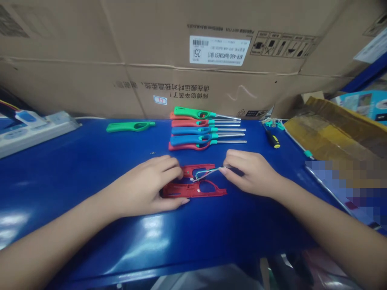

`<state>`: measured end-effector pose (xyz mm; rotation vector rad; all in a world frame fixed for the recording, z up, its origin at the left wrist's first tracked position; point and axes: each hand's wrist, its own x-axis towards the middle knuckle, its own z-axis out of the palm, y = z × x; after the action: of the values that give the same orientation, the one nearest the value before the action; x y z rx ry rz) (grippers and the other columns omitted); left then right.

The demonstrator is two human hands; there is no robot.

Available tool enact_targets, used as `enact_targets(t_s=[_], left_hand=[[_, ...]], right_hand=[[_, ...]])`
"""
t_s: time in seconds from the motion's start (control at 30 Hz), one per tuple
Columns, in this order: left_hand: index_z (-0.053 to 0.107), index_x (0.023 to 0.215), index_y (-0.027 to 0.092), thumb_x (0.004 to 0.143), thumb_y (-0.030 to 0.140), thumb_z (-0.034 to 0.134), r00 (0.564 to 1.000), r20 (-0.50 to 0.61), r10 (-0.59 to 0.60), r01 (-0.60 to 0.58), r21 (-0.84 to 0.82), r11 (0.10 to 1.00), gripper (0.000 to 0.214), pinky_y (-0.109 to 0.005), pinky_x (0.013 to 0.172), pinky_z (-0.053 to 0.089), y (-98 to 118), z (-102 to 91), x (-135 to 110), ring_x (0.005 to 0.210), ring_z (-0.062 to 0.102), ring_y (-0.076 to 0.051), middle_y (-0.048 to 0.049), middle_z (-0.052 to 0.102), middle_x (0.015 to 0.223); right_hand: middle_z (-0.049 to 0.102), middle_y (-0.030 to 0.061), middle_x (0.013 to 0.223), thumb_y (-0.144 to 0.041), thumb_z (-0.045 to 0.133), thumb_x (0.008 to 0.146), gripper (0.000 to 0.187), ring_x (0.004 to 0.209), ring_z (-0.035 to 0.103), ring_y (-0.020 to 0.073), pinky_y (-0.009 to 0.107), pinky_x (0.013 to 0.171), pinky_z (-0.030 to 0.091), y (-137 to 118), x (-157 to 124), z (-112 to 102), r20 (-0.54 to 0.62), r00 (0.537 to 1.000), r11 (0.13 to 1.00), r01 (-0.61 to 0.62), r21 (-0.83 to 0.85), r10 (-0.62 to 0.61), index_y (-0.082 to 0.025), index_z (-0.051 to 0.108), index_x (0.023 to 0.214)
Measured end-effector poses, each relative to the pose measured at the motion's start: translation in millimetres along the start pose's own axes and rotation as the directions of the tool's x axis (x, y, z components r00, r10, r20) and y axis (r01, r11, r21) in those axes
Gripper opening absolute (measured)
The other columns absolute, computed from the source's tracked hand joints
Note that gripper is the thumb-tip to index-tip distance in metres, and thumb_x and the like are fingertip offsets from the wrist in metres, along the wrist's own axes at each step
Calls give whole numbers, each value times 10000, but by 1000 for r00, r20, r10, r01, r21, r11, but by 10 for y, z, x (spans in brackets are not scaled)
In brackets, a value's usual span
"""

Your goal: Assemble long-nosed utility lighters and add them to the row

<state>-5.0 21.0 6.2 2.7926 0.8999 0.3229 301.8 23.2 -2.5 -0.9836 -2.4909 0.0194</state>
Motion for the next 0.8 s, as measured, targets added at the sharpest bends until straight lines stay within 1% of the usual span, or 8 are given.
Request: enact_targets(t_s=[0.07, 0.1, 0.27, 0.4, 0.5, 0.63, 0.7, 0.8], left_hand=[[663, 1164, 204, 972, 468, 643, 996, -85, -11, 7, -48, 999, 327, -368, 865, 497, 33, 40, 13, 997, 634, -239, -74, 683, 1091], [664, 1185, 207, 981, 442, 644, 992, -126, -20, 12, -68, 998, 312, -364, 883, 497, 55, 65, 16, 1023, 633, -235, -72, 693, 1111], [682, 1164, 200, 954, 385, 714, 967, -253, -36, -6, -161, 987, 281, -363, 912, 511, 167, 200, 15, 1026, 632, -222, -68, 731, 1111], [707, 1076, 206, 995, 279, 664, 959, -283, 13, -66, -179, 982, 118, -341, 870, 510, 198, 231, 11, 962, 649, -195, -51, 753, 1028], [712, 1038, 201, 1002, 245, 639, 955, -296, 38, -82, -135, 988, 92, -337, 831, 504, 197, 208, 8, 919, 652, -190, -55, 758, 1001], [695, 1025, 183, 971, 201, 663, 930, -362, 64, -108, -103, 989, 66, -333, 807, 504, 203, 168, 2, 870, 649, -185, -56, 760, 965], [682, 1042, 176, 964, 178, 662, 922, -380, 69, -111, -90, 990, 81, -337, 813, 505, 207, 155, 0, 867, 648, -189, -55, 762, 958], [668, 1045, 171, 979, 176, 636, 925, -375, 63, -100, -79, 992, 73, -343, 822, 506, 202, 147, -1, 875, 644, -195, -55, 761, 950]], right_hand=[[580, -1, 728, -346, 498, 1042, 285, 641, 520, 124, 248, 600, 371, 17, -1, -20, 6, 1000, 1000, 12, 17, -13, -206, 555, 800], [583, 0, 733, -348, 495, 1046, 285, 643, 522, 125, 246, 605, 377, 20, -1, -32, 2, 1000, 1000, 15, 23, -16, -207, 556, 806], [622, 17, 776, -346, 488, 1052, 265, 680, 557, 133, 249, 627, 405, -3, -5, -79, -6, 999, 999, 32, 38, -32, -206, 585, 849], [664, 30, 832, -359, 491, 1056, 252, 726, 599, 140, 254, 644, 419, -24, -6, -83, 22, 999, 999, 40, 33, -41, -198, 625, 916], [690, 32, 861, -378, 495, 1057, 246, 749, 631, 148, 260, 650, 426, -9, -10, -72, 68, 997, 999, 32, 38, -35, -202, 638, 963], [722, 28, 925, -394, 545, 1036, 201, 792, 668, 158, 268, 689, 447, 29, -22, -61, 136, 991, 997, -15, 82, 4, -208, 620, 1057], [717, 18, 923, -383, 548, 1035, 182, 773, 656, 152, 270, 686, 440, 32, -30, -63, 189, 982, 992, -22, 122, -1, -212, 612, 1039], [700, -1, 919, -337, 548, 1033, 142, 750, 623, 134, 265, 681, 428, 1, -42, -77, 286, 957, 975, -29, 220, -37, -220, 618, 994]])
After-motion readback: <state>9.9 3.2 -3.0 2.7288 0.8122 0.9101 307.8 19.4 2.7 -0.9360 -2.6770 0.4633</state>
